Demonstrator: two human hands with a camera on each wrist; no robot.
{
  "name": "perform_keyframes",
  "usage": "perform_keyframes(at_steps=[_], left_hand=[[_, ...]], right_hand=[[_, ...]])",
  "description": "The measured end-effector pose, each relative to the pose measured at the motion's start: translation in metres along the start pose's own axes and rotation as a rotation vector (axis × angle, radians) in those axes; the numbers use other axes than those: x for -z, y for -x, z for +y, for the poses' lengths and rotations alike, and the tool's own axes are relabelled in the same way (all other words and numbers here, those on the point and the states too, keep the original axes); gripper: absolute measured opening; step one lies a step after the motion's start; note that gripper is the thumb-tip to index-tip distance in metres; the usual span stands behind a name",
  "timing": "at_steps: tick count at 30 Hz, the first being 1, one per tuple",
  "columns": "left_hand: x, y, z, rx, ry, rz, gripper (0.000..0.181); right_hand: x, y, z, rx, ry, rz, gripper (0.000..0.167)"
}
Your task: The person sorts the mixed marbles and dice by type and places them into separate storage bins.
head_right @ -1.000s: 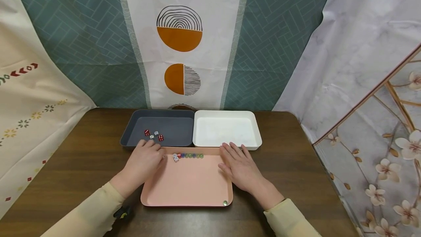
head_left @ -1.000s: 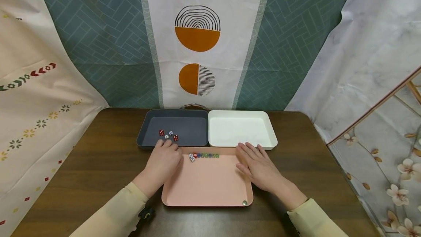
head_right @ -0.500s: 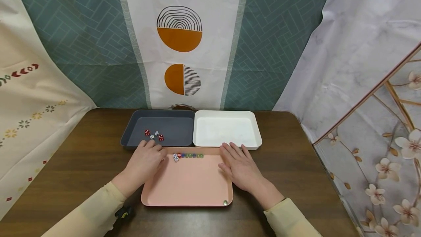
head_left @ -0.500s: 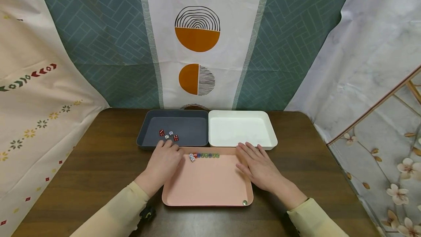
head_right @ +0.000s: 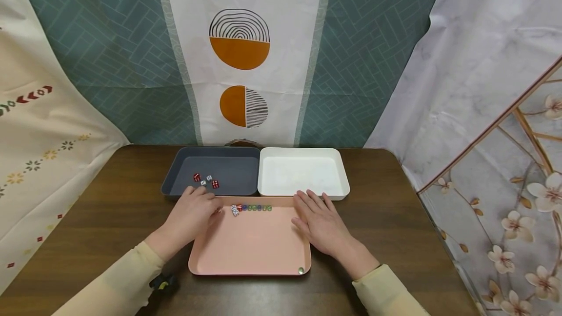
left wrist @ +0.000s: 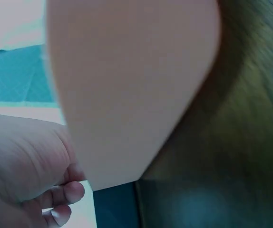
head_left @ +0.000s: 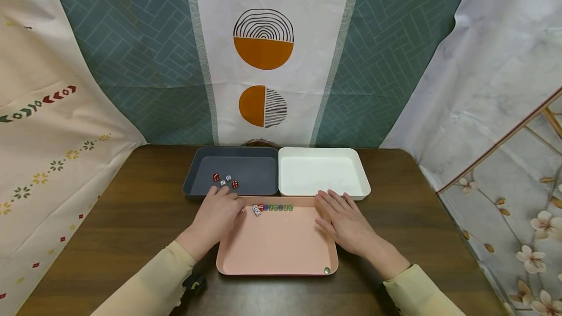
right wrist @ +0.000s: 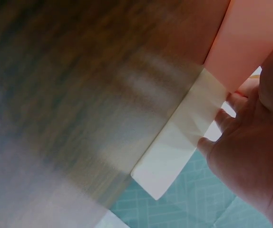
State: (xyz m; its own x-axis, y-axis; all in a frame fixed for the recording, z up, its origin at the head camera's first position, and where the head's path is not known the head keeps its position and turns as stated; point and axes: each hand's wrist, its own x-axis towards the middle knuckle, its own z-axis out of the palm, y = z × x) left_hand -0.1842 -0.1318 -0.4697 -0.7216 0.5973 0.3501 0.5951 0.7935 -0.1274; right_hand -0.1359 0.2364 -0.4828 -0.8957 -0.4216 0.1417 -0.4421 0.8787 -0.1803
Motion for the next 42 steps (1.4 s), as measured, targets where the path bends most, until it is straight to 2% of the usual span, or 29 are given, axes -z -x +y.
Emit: perform_keyframes(at_steps=[5, 9, 15, 23, 28, 34, 38, 42], left_hand=[[0.008, -0.002, -0.003, 0.012, 0.065, 0.067, 0.017], [0.013, -0.003, -0.007, 0.013, 0.081, 0.111, 0.017], [0.017, -0.008, -0.015, 0.025, 0.109, 0.133, 0.019], [0.019, -0.02, -0.028, 0.099, 0.152, 0.124, 0.015], [0.013, -0.027, -0.041, 0.143, 0.151, 0.105, 0.016], [0.005, -0.031, -0.054, 0.179, 0.155, 0.069, 0.016], [0.001, -0.033, -0.058, 0.192, 0.171, 0.037, 0.017], [0.0, -0.035, -0.061, 0.198, 0.175, -0.013, 0.017]], right_hand=[[-0.001, 0.0, 0.0, 0.002, 0.005, 0.001, 0.07], [0.0, 0.0, 0.0, 0.002, 0.006, -0.003, 0.069], [-0.002, 0.001, 0.002, 0.025, -0.004, 0.038, 0.068], [-0.004, 0.002, 0.005, 0.041, -0.02, 0.061, 0.068], [-0.006, 0.002, 0.006, 0.043, -0.011, 0.064, 0.069], [-0.004, 0.002, 0.004, 0.028, -0.001, 0.042, 0.068], [-0.001, 0.001, 0.002, 0.016, -0.001, 0.019, 0.068], [-0.001, 0.001, 0.002, 0.023, -0.008, 0.032, 0.068]])
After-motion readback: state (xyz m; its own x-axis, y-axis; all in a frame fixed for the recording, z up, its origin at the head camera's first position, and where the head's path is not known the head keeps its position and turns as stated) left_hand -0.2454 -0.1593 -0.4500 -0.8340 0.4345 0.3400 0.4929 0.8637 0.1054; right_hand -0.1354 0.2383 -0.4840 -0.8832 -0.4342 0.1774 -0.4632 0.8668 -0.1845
